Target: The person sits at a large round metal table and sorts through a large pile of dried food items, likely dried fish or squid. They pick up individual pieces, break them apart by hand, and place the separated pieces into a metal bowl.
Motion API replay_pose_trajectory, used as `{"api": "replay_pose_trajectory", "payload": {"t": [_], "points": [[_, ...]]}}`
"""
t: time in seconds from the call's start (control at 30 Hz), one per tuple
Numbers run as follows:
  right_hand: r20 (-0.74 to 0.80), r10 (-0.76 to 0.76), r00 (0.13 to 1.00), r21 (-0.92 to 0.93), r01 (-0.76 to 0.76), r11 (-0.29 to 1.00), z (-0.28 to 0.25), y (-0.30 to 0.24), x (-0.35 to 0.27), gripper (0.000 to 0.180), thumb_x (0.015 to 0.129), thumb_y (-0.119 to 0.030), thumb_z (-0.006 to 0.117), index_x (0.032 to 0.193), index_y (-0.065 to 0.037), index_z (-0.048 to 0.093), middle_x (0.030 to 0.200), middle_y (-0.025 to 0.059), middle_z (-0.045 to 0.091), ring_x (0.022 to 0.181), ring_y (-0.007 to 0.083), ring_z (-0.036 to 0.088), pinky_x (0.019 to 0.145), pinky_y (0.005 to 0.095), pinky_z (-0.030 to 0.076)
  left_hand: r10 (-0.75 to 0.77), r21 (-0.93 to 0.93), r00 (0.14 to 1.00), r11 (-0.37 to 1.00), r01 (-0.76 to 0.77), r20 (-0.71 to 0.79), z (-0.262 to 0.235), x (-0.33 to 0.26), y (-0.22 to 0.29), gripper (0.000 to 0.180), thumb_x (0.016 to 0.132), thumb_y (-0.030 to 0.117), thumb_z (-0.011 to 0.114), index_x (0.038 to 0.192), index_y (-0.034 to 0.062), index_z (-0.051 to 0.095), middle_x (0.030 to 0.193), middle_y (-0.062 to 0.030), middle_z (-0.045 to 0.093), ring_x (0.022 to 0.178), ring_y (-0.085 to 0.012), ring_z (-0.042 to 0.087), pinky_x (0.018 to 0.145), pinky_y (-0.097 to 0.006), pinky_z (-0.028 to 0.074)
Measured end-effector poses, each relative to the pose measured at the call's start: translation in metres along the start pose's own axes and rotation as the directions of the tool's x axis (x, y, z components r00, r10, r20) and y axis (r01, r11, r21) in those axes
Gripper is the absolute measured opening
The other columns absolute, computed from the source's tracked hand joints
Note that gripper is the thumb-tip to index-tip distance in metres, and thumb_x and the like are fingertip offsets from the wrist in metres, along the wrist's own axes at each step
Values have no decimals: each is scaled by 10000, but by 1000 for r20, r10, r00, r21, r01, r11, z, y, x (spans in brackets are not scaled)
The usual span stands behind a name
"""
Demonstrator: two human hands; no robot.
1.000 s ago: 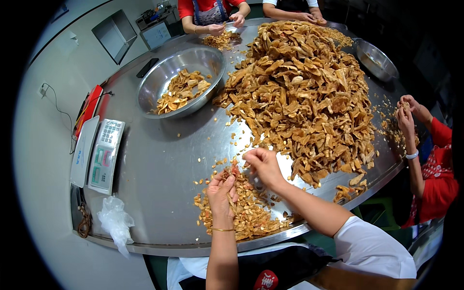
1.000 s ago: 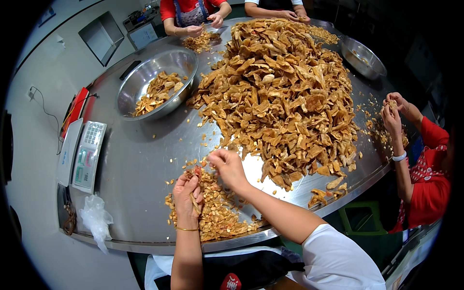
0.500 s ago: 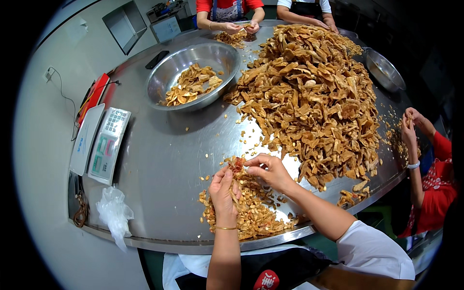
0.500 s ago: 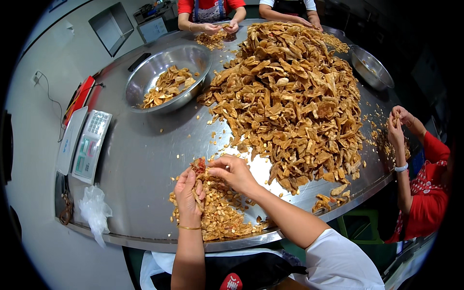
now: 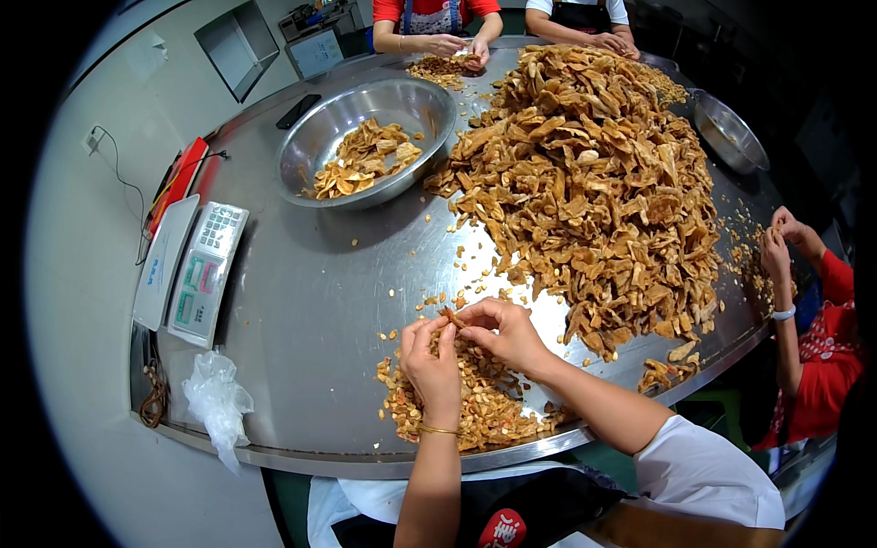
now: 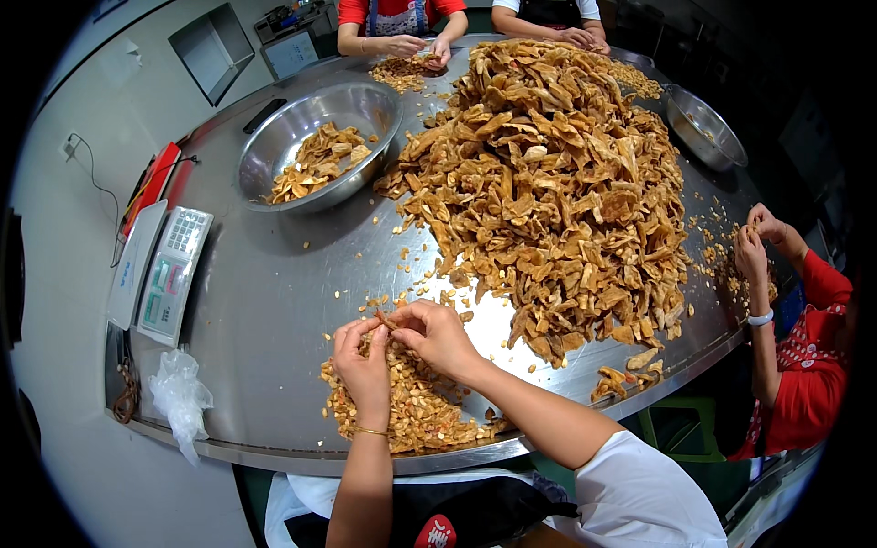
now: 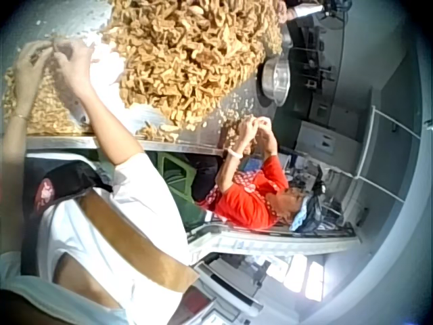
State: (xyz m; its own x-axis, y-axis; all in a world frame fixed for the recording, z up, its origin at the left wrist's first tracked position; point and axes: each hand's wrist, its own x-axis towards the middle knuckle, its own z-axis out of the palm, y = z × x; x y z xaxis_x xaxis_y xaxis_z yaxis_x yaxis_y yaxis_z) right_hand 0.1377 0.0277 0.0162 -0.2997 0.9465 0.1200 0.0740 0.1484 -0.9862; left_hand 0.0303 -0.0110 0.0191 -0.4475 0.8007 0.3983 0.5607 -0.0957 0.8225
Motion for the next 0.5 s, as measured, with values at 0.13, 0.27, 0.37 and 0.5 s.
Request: {"api": "replay_pose_trajectory", "payload": {"t": [0.13, 0.27, 0.37, 0.5], "points": [[29, -75, 997, -166, 79, 983, -4, -1, 1, 128, 711, 24, 550, 838, 33, 561, 710, 108, 560, 636, 174, 559, 553, 263, 441, 5, -36, 999, 999, -3, 37, 0, -1, -5, 83, 674, 26, 609, 747, -3, 581, 772, -72, 546, 706, -163, 516, 642, -256, 413], [64, -83, 995, -297, 98, 950, -7, -7, 1, 139, 696, 79, 508, 819, 33, 557, 728, 138, 554, 643, 228, 560, 550, 285, 434, -45, -70, 997, 996, 50, 68, 0, -1, -6, 80, 670, 23, 615, 734, -6, 578, 759, -66, 549, 692, -152, 517, 633, -250, 417], [92, -198, 976, -307, 217, 927, -10, -8, 4, 160, 664, 99, 502, 800, 26, 543, 732, 145, 545, 648, 264, 552, 546, 306, 432, -184, -215, 978, 955, 202, 103, -1, 1, -2, 96, 672, 20, 617, 751, -10, 571, 751, -56, 552, 696, -128, 512, 641, -236, 420], [134, -349, 928, -428, 371, 824, -13, -6, 3, 186, 632, 93, 519, 797, 7, 525, 722, 138, 530, 652, 296, 536, 548, 329, 429, -270, -346, 952, 888, 304, 144, -4, 4, 8, 136, 683, 22, 617, 797, -23, 557, 732, -46, 549, 716, -107, 506, 671, -227, 422]]}}
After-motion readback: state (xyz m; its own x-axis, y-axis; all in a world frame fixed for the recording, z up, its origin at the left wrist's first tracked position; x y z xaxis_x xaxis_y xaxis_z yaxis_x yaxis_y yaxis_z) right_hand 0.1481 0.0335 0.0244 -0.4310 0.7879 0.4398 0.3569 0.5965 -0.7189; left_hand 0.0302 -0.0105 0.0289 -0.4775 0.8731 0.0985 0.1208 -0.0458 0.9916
